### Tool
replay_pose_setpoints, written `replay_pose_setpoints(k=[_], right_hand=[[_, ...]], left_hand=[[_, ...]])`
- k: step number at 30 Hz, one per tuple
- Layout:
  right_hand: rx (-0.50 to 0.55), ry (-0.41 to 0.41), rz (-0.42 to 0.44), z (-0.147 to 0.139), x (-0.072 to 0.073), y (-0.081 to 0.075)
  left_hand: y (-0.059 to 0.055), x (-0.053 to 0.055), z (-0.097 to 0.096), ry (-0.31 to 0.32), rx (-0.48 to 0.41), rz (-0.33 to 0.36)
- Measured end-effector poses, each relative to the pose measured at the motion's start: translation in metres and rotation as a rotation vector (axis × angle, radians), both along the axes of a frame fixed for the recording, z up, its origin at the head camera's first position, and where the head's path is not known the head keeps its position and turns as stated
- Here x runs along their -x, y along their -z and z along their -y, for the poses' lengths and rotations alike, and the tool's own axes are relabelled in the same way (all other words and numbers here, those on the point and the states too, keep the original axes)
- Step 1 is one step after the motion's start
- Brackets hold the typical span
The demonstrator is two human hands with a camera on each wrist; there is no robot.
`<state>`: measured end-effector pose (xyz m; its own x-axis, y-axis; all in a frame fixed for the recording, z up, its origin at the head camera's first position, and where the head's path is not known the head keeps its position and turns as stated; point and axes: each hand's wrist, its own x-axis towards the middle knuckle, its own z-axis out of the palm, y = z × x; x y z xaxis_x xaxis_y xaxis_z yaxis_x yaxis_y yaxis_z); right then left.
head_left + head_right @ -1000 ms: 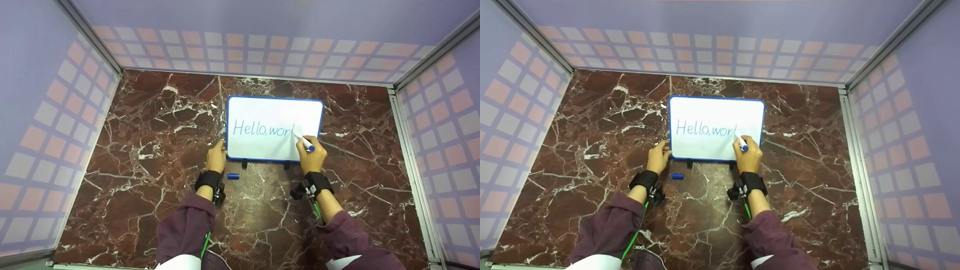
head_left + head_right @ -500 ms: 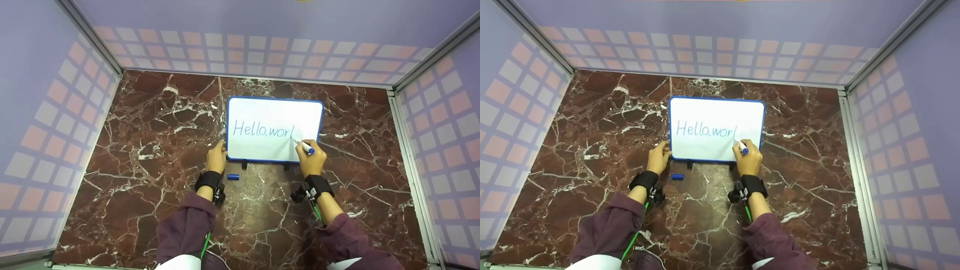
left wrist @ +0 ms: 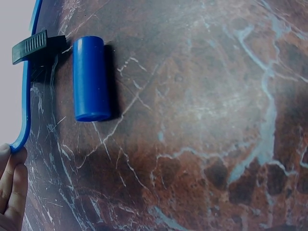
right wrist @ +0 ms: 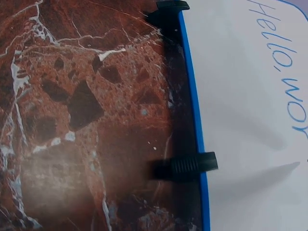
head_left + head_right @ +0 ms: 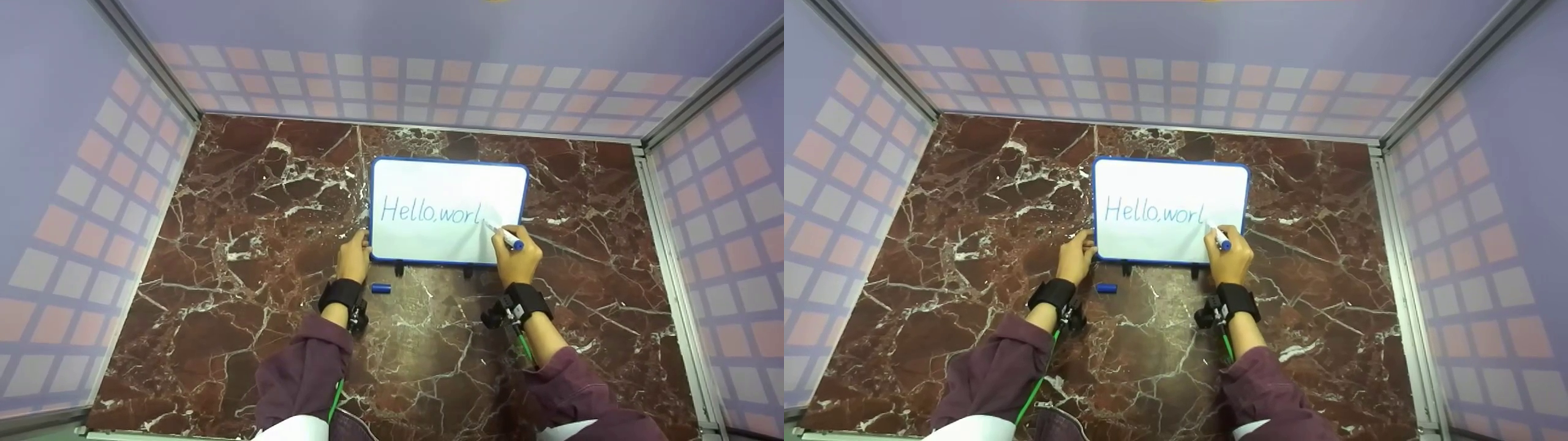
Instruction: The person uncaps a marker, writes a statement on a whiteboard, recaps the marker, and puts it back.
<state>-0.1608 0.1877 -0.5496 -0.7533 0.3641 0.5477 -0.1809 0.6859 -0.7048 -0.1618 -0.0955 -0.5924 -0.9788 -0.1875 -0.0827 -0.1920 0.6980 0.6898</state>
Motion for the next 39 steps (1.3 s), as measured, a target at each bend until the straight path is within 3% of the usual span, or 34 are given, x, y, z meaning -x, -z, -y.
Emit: replay_pose_setpoints(k=[10,26,39], right_hand=[[0.003,0.021,0.014,-0.0059,0.0020,0.0006],[0.016,-0.008,0.024,-0.0006,0.0016,0.0028],[0.009,-0.023,0.048,-0.0016,-0.0056,0.0067]], left_hand=[[0.0012,-0.0002,0.0004,0.002,-0.008,-0.010],[0.0013,0.0005,0.0001,-0.016,-0.024,0.039],[-0.0007,-0.0015,-0.0005,-0.001,-0.020,-0.003]])
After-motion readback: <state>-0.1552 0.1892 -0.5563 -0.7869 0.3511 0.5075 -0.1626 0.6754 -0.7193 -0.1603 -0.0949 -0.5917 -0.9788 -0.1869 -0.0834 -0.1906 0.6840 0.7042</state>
